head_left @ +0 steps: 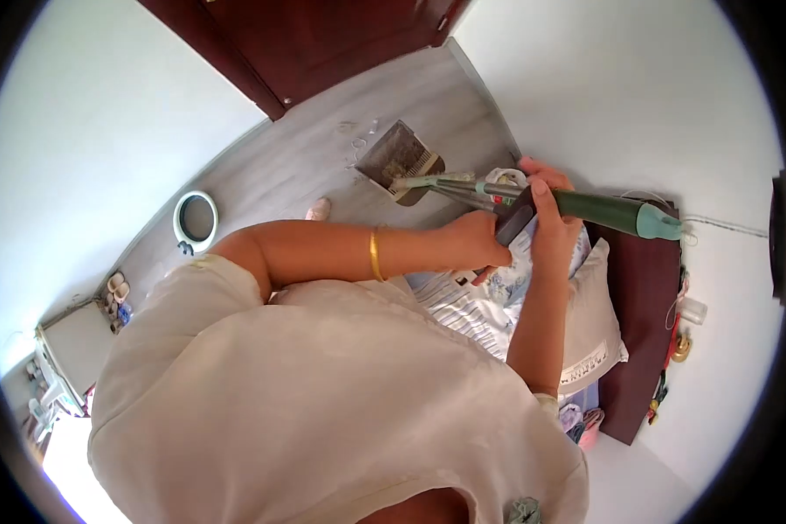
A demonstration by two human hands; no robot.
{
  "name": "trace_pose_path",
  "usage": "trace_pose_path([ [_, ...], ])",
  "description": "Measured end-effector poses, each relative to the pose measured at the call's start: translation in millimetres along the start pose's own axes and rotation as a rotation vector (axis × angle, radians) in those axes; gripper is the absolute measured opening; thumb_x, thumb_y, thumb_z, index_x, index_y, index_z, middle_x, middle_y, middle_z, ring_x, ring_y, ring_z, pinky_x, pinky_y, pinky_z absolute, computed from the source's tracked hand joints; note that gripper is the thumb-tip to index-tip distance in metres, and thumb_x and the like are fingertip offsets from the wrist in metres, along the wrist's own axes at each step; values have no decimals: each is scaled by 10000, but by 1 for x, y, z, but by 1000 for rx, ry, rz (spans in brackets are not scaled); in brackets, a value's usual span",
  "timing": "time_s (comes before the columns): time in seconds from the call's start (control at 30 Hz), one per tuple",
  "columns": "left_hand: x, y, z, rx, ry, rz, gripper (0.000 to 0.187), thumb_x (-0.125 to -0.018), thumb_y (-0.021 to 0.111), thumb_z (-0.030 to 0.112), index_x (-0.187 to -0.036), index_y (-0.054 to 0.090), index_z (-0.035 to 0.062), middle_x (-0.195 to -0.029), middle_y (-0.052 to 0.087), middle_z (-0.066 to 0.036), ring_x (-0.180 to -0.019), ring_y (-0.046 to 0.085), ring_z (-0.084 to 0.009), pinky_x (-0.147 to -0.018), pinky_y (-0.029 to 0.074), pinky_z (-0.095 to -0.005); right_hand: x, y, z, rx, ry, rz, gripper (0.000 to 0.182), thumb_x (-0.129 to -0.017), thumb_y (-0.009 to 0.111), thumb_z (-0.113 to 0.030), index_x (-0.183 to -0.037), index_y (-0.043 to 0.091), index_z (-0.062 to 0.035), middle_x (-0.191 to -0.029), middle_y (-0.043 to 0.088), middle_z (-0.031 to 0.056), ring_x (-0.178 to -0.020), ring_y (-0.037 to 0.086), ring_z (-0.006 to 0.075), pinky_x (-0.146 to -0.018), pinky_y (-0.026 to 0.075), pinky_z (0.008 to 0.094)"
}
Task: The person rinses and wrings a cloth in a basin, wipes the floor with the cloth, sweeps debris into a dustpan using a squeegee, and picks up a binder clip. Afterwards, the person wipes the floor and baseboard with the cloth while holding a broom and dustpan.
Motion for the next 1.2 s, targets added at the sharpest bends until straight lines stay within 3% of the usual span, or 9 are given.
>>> trace_pose_path([
  [0.07,31,-29,16,-146,-45,-10,176,-738,614,161,-712,497,33,-517,506,-40,-417,494,-137,-462,423,-308,-6,26,5,-279,71,-125,173,-806,653,-117,-713,547,-16,-702,570,50,-668,516,143,-642,416,273],
  [0.23,102,-105,37,-224,-102,-145,170,-730,595,177,-768,516,32,-529,512,-32,-449,492,-127,-460,399,-287,-21,91,-24,-181,-160,-491,228,-770,635,37,-679,436,-29,-703,507,64,-672,462,160,-646,406,276],
  [0.33,142,-135,59,-384,-199,-140,178,-739,590,176,-804,521,26,-546,518,-33,-484,501,-125,-470,400,-284,-26,122,-46,-146,-192,-724,207,-795,633,-20,-689,455,-28,-741,524,74,-705,485,178,-719,431,306],
  [0.43,199,-201,29,-529,-327,-174,213,-709,576,146,-880,551,21,-613,543,-43,-524,513,-133,-489,419,-287,-64,53,-36,-343,119,-56,232,-816,607,-125,-645,452,-92,-682,506,61,-709,491,204,-884,426,439],
  [0.5,227,-228,21,-537,-407,-56,278,-685,554,119,-942,571,13,-656,555,-55,-552,520,-139,-505,433,-292,-89,32,-33,-252,-77,-182,355,-838,571,-159,-587,324,-113,-522,327,14,-658,449,184,-903,410,471],
  [0.77,270,-278,-10,-674,-364,78,337,-636,553,108,-948,570,-17,-636,556,-68,-555,525,-152,-521,434,-295,-77,78,27,144,91,-21,253,-833,651,-247,-766,533,-33,-676,505,54,-737,496,154,-872,417,334],
  [0.93,267,-294,-33,-769,-491,84,264,-605,556,92,-849,573,-8,-650,564,-120,-604,552,-230,-546,430,-353,-34,53,206,421,102,-189,283,-816,686,-256,-979,584,-48,-861,584,78,-731,538,135,-716,448,280],
  [1.0,261,-302,-45,-841,-521,64,235,-588,560,84,-809,575,5,-674,573,-139,-639,563,-274,-565,428,-383,1,77,208,213,987,-28,310,-843,650,-209,-1111,543,-96,-916,591,98,-759,573,161,-695,467,295],
  [1.2,261,-322,-72,-1148,-587,42,192,-612,599,54,-799,628,87,-750,602,-105,-776,581,-273,-753,421,-409,71,86,278,-768,906,333,345,-866,559,-78,-1203,481,-81,-1009,586,152,-878,613,266,-735,523,324],
])
Point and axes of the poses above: each hand's wrist, its own x-axis away from the middle knuckle, its own y-axis out of the palm, z = x × y, the point moved 2 cm from there along -x, towards the middle knuckle
